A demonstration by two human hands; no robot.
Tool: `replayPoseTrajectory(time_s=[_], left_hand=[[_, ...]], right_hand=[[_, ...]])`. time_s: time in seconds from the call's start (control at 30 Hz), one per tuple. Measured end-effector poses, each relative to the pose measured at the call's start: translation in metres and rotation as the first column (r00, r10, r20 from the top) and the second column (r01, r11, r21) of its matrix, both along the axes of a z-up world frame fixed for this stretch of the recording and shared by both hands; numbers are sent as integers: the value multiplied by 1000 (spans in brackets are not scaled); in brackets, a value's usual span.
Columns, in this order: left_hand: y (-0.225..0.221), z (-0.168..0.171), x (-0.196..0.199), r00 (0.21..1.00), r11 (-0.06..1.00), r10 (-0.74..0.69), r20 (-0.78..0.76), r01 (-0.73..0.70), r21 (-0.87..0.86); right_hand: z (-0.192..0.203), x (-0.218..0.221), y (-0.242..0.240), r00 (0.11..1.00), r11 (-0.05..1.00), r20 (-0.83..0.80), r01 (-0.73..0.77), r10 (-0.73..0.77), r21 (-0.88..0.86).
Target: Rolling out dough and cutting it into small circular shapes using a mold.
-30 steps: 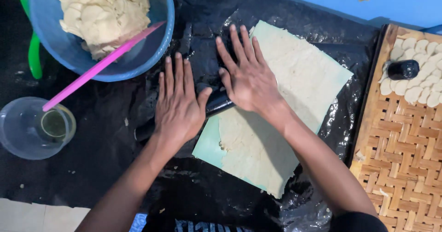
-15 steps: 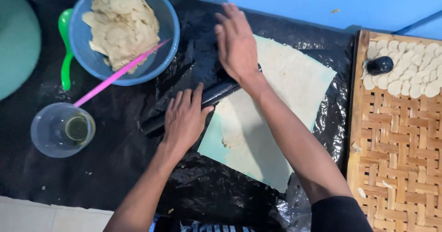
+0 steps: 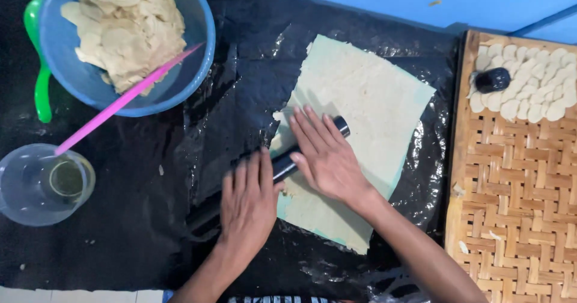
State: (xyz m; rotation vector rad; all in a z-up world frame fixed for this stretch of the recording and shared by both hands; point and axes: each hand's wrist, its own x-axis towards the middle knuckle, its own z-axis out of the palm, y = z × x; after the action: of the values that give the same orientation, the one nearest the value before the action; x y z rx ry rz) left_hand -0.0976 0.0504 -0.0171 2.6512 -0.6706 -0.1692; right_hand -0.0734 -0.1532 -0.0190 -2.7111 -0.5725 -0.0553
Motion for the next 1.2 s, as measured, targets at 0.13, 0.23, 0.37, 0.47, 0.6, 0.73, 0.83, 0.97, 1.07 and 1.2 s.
replayPoseTrajectory(time_s=[0.13,0.23,0.37,0.47,0.6,0.73,0.83,0.97,1.07,1.2], left_hand=[[2,2,29,984,990,89,156,-105,96],[13,-1,47,979,981,127,163,-148,127],[17,-1,50,975,974,151,161,-174,146],[16,5,46,969,971,190,155,-209,113],[18,15,39,966,966,256,33,-254,-49],[31,7,51,961,958,277,-28,-278,-75],[38,7,58,968,954,249,15,-243,-174],[28,21,38,976,953,217,36,-203,-227],[14,24,16,986,963,162,-31,-165,-214],[4,18,3,987,974,119,-110,-138,-180]], right_hand=[[0,47,20,1000,1000,-28,8,-8,-4],[-3,83,33,999,996,2,-42,43,-80],[-5,118,50,993,993,-3,-121,120,-17],[-8,138,61,985,984,20,-172,172,43],[-13,155,65,971,968,127,-220,204,122],[-17,157,55,976,939,183,-171,120,298],[-9,136,21,977,668,73,81,-199,740],[22,61,-10,950,823,187,105,-249,558],[9,12,-4,977,970,204,15,-66,243],[1,1,12,993,993,11,-119,119,3]])
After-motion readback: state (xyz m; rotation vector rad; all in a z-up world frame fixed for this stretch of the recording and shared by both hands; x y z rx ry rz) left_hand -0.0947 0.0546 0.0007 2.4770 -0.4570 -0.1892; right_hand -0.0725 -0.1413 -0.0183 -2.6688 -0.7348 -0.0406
